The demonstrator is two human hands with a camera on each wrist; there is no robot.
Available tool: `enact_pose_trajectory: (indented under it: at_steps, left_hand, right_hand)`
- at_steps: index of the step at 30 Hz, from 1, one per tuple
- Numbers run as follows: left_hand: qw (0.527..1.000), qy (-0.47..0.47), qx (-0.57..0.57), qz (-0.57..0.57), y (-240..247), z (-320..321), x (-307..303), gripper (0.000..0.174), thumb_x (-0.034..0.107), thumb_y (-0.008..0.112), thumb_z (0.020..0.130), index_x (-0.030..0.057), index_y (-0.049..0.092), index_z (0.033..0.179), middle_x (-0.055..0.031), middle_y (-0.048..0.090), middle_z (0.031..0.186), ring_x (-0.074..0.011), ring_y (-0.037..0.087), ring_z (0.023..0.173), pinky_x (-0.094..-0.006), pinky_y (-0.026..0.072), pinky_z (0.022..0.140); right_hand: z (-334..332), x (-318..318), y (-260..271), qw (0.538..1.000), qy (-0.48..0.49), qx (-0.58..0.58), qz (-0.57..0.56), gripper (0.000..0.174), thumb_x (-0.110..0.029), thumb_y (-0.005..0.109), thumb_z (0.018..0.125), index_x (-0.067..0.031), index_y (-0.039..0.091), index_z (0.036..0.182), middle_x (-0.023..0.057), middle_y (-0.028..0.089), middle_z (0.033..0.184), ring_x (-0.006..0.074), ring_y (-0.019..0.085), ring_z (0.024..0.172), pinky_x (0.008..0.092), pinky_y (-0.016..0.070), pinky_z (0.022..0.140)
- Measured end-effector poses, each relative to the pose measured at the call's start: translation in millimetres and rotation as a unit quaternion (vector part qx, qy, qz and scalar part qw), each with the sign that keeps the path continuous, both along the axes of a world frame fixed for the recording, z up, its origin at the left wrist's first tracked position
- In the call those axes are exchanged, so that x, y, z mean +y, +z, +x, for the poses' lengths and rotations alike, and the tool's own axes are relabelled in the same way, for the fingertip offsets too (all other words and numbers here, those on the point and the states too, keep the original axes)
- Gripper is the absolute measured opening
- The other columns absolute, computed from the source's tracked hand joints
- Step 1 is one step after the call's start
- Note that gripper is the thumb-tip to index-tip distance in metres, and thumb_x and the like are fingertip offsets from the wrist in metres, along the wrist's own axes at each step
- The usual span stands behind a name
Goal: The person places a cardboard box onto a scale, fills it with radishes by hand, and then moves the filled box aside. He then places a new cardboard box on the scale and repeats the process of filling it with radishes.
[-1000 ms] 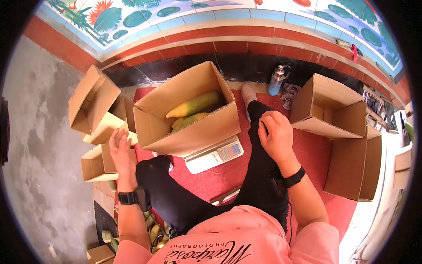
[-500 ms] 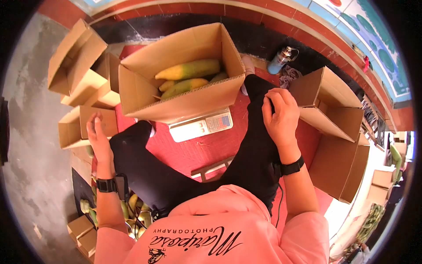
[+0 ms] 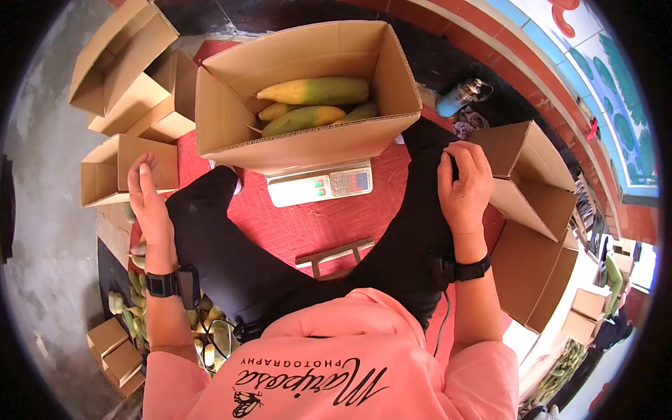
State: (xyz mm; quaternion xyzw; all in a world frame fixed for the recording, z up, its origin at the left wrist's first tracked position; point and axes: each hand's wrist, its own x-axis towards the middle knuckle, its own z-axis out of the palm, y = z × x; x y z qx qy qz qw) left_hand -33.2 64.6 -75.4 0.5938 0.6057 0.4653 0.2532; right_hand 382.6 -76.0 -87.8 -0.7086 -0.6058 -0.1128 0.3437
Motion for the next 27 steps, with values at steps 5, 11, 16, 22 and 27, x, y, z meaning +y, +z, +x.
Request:
enact_pose_trajectory:
  at_steps: [5,11,16,22,27]
  left_hand:
    - [0.997,0.002,-0.079,0.018,1.1,6.8,-1.7,0.035,0.027,0.042,0.099,-0.0034,0.052,0.113,-0.0101,0.054,0.112,-0.0174,0.05,0.107,-0.0304,0.0376,0.098]
    - [0.996,-0.012,-0.092,0.014,2.6,8.5,-1.3,0.035,0.026,0.041,0.099,-0.0034,0.051,0.114,-0.0129,0.055,0.114,-0.0208,0.053,0.11,-0.0325,0.0381,0.099]
    - [0.997,-0.005,-0.08,0.01,3.6,9.3,-2.3,0.036,0.027,0.04,0.099,-0.0031,0.051,0.114,-0.0145,0.057,0.114,-0.0222,0.053,0.112,-0.0347,0.0378,0.099]
    - [0.997,0.0,-0.073,0.01,3.5,10.8,-1.7,0.037,0.029,0.04,0.099,-0.0022,0.052,0.114,-0.0139,0.058,0.113,-0.0218,0.054,0.11,-0.0345,0.0387,0.097]
    - [0.998,-0.002,-0.065,0.012,3.7,12.8,-1.4,0.036,0.029,0.04,0.099,-0.0015,0.054,0.113,-0.0123,0.059,0.112,-0.0206,0.055,0.109,-0.0333,0.0401,0.094]
  right_hand:
    - [-1.0,0.7,0.4,1.0,0.001,0.001,-0.003,0.008,0.0,0.061,0.077,-0.0008,0.058,0.084,0.0119,0.06,0.088,0.0298,0.059,0.079,0.0352,0.0478,0.07]
    - [-1.3,0.7,0.7,1.0,0.0,-0.007,-0.007,0.007,0.0,0.06,0.078,-0.0006,0.058,0.085,0.0121,0.06,0.088,0.0303,0.059,0.079,0.0354,0.0477,0.07]
    - [-5.6,-0.2,2.8,1.0,-0.003,-0.006,-0.024,0.006,0.002,0.058,0.081,0.0009,0.058,0.087,0.0135,0.06,0.092,0.0292,0.06,0.083,0.0334,0.0478,0.073]
    - [-2.3,0.3,0.0,1.0,-0.009,-0.013,-0.018,0.006,-0.001,0.06,0.079,-0.0011,0.058,0.085,0.0112,0.06,0.089,0.0296,0.059,0.08,0.0356,0.0474,0.071]
    - [-2.1,-0.2,0.3,1.0,-0.008,-0.013,-0.015,0.006,-0.001,0.06,0.078,-0.0015,0.059,0.084,0.0112,0.06,0.089,0.0297,0.059,0.08,0.0353,0.0475,0.071]
